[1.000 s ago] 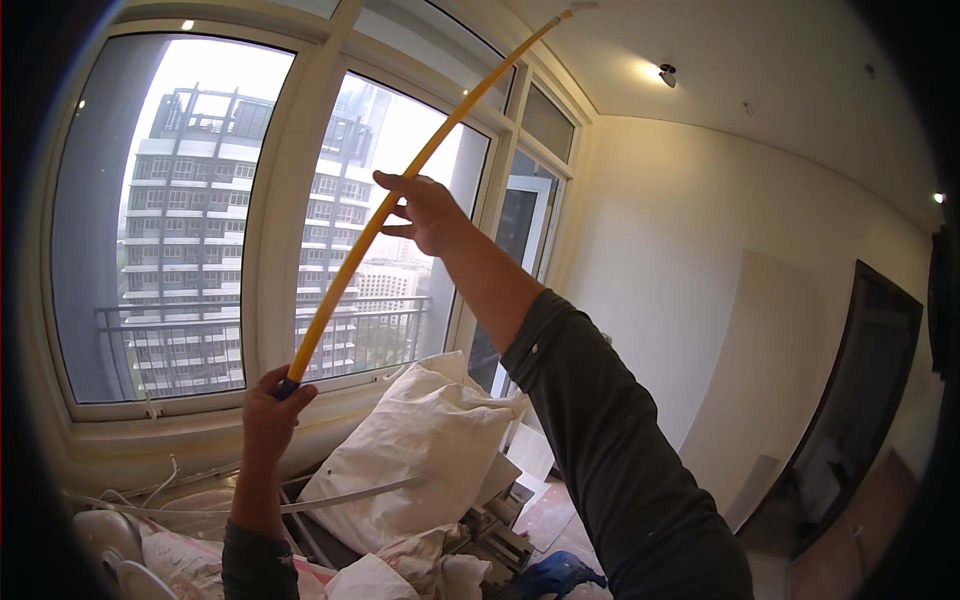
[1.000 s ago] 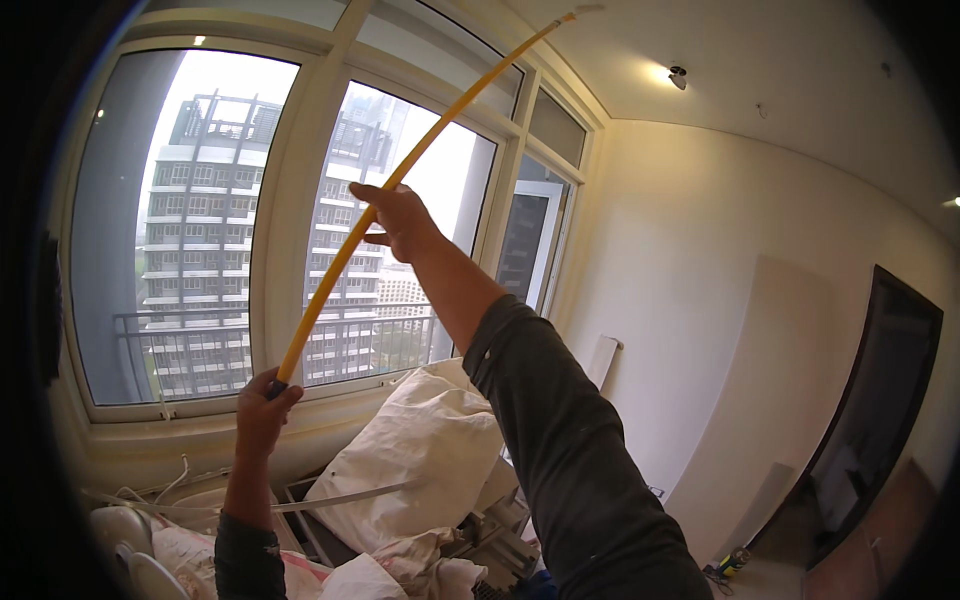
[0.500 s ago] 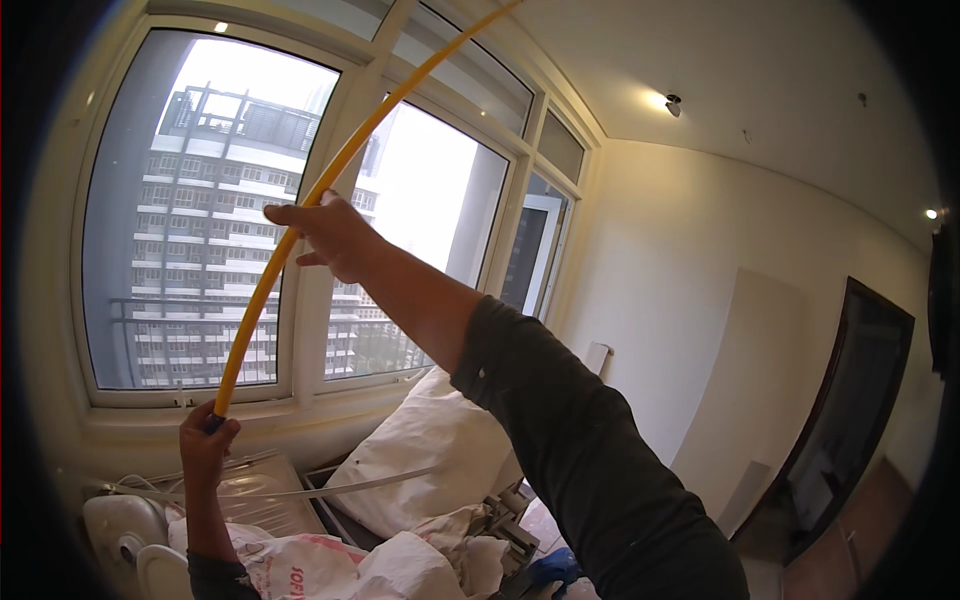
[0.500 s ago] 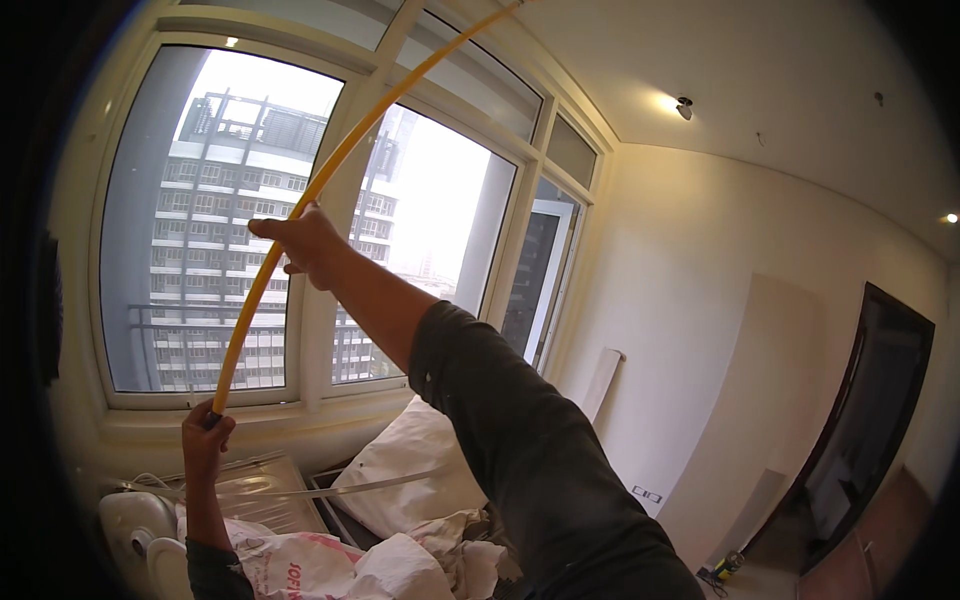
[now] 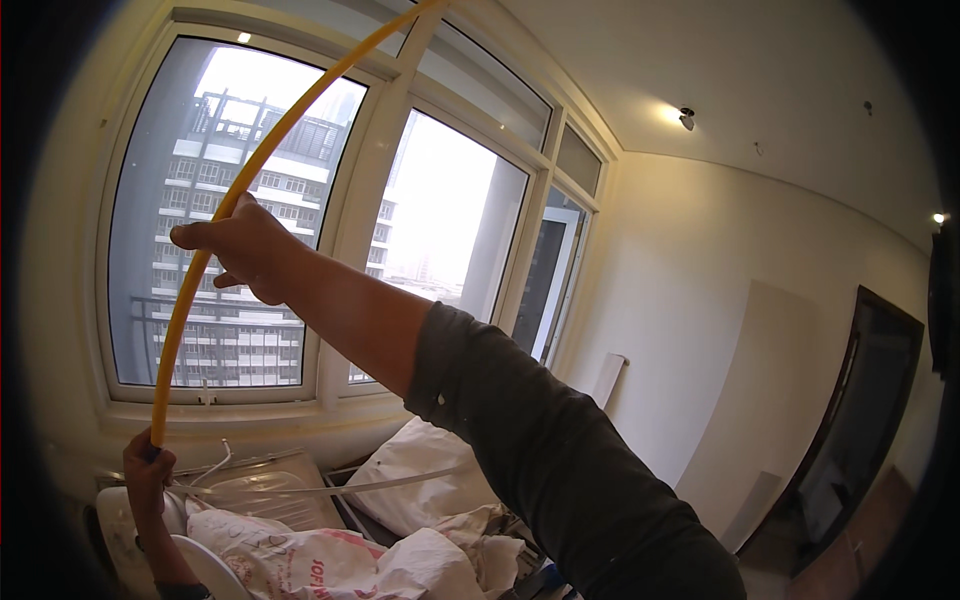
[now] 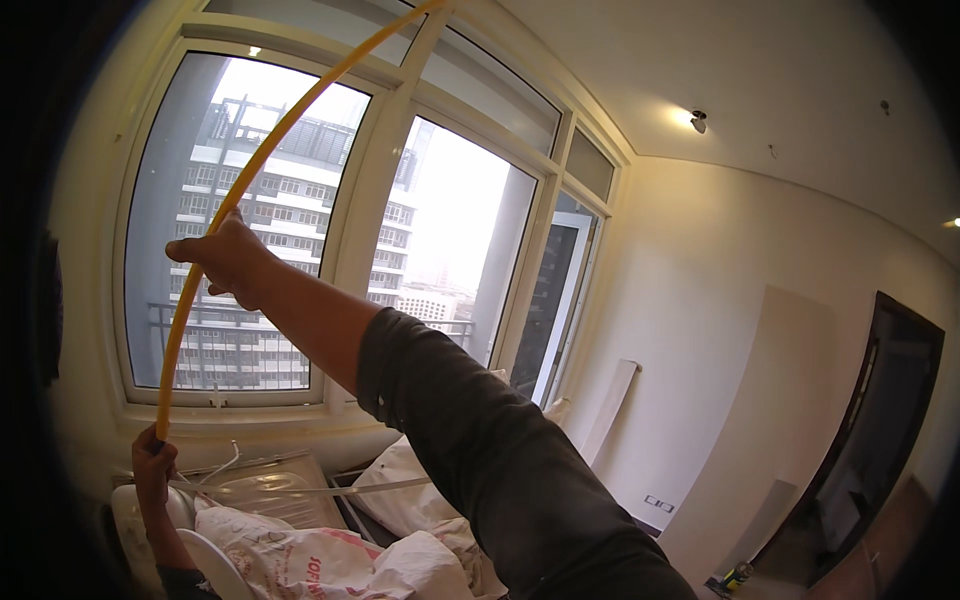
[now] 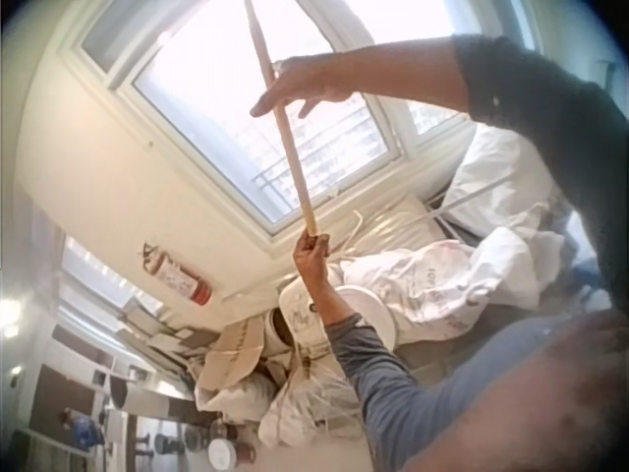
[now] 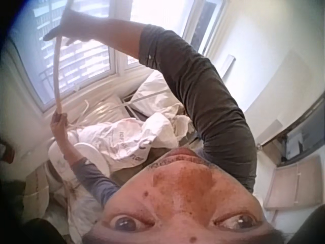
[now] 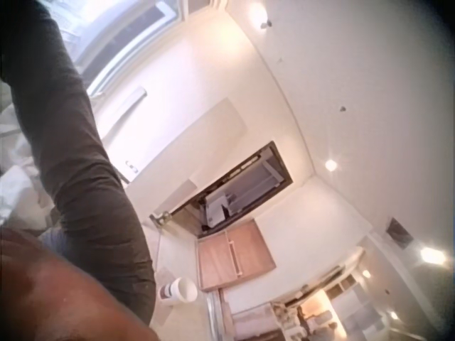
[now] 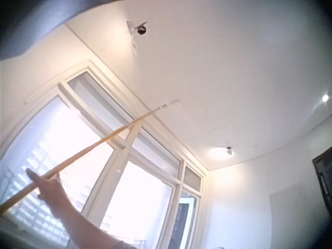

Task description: The person paints the ceiling using a paint roller attached to an extension pole, dips the paint roller into a bucket of paint, and paints the ceiling again.

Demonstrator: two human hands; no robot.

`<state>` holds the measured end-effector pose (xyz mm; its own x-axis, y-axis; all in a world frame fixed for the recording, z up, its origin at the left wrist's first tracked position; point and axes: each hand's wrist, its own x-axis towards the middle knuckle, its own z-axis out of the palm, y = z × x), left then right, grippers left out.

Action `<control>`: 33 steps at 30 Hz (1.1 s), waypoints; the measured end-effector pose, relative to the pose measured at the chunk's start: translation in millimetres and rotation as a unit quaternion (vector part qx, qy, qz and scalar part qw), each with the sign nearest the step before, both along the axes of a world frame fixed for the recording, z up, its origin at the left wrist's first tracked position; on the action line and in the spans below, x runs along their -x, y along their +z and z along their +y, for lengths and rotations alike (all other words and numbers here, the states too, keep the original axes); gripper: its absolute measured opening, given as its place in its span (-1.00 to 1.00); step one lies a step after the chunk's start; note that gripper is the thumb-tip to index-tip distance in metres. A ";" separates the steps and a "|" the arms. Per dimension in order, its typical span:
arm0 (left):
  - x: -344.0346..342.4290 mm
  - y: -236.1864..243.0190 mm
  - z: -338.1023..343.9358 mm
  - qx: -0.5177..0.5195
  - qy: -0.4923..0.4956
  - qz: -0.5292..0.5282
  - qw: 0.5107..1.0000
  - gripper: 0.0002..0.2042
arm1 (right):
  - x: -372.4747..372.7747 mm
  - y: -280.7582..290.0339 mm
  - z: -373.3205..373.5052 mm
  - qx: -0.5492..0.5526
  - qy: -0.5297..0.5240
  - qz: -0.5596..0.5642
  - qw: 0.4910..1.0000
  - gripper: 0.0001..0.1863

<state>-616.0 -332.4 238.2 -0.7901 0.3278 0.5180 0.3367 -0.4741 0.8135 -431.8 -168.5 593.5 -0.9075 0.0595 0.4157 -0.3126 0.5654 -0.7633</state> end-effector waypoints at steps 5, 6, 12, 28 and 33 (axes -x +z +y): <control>-7.9 9.2 -2.2 -0.010 0.009 0.017 1.000 -0.49 | -12.5 8.0 8.4 0.013 0.008 0.010 1.000 -0.13; -13.0 15.4 2.5 -0.012 -0.001 0.020 1.000 -0.49 | -16.8 10.2 15.2 0.018 0.006 0.016 1.000 -0.13; -51.1 57.0 45.4 0.006 -0.022 0.029 0.999 -0.50 | -46.6 28.5 65.7 0.046 -0.010 0.042 0.998 -0.15; -181.7 149.7 252.0 0.053 -0.070 0.052 0.995 -0.51 | -159.7 80.8 271.6 0.099 -0.127 0.120 0.980 -0.36; -216.2 170.0 322.1 0.055 -0.102 0.054 0.992 -0.50 | -189.4 90.7 335.9 0.123 -0.173 0.151 0.965 -0.40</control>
<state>-399.8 -10.3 408.3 -0.6433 0.5336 0.5490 0.3321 -0.4516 0.8281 -242.4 167.4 684.1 -0.6549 0.4682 0.5933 -0.3678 0.4883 -0.7914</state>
